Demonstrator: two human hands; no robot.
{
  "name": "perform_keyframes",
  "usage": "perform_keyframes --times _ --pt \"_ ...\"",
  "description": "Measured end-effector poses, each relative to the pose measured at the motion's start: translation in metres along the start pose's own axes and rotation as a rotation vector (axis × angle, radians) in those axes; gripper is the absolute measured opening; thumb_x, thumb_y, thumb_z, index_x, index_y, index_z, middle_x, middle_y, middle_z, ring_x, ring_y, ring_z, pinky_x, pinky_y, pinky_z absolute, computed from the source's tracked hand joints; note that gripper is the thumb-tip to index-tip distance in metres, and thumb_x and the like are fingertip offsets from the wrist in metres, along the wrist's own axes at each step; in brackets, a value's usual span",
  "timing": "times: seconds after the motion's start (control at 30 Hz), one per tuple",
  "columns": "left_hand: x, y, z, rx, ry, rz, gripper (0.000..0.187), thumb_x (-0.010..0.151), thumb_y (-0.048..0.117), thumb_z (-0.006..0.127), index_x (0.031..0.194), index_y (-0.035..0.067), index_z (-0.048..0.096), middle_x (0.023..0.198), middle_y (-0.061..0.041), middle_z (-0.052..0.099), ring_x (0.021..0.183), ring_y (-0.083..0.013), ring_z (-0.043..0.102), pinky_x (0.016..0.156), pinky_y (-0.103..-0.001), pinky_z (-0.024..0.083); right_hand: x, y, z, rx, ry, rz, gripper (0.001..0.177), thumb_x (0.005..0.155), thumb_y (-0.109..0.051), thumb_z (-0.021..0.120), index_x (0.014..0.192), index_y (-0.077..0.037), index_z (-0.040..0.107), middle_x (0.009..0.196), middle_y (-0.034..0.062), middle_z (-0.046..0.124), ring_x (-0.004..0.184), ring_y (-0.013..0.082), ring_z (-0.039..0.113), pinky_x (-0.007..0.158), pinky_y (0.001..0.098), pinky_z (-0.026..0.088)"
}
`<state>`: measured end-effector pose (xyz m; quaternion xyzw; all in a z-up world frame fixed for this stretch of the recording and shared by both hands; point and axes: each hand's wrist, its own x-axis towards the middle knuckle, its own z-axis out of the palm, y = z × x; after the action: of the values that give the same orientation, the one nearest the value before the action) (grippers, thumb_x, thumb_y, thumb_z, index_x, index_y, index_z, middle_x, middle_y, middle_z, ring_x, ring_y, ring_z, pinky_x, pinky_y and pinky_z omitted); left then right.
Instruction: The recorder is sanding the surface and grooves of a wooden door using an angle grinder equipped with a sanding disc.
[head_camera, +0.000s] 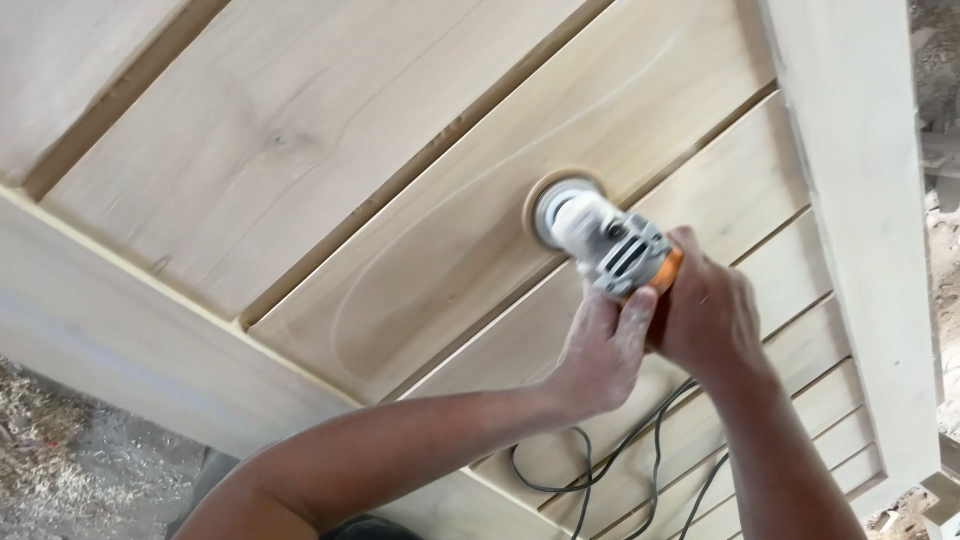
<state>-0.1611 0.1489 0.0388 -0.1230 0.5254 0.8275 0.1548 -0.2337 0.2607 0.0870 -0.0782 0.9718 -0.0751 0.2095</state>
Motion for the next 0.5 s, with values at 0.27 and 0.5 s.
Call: perform_keyframes --times 0.27,0.5 --pt "0.084 0.024 0.049 0.044 0.047 0.094 0.040 0.110 0.037 0.049 0.124 0.001 0.060 0.114 -0.024 0.063 0.105 -0.0367 0.064 0.093 -0.048 0.050 0.049 0.047 -0.040 0.053 0.165 0.077 0.052 0.084 -0.026 0.084 0.117 0.002 0.056 0.093 0.0259 0.072 0.088 0.0453 0.071 0.073 0.0528 0.057" --pt "0.129 0.054 0.064 0.199 -0.048 -0.083 0.047 0.105 0.048 0.047 0.125 0.009 0.064 0.112 -0.025 0.066 0.106 -0.0412 0.065 0.090 -0.051 0.050 0.076 0.066 -0.058 0.058 0.202 0.211 0.059 0.082 -0.022 0.087 0.128 0.000 0.058 0.105 0.0267 0.072 0.099 0.0446 0.070 0.081 0.0512 0.056"
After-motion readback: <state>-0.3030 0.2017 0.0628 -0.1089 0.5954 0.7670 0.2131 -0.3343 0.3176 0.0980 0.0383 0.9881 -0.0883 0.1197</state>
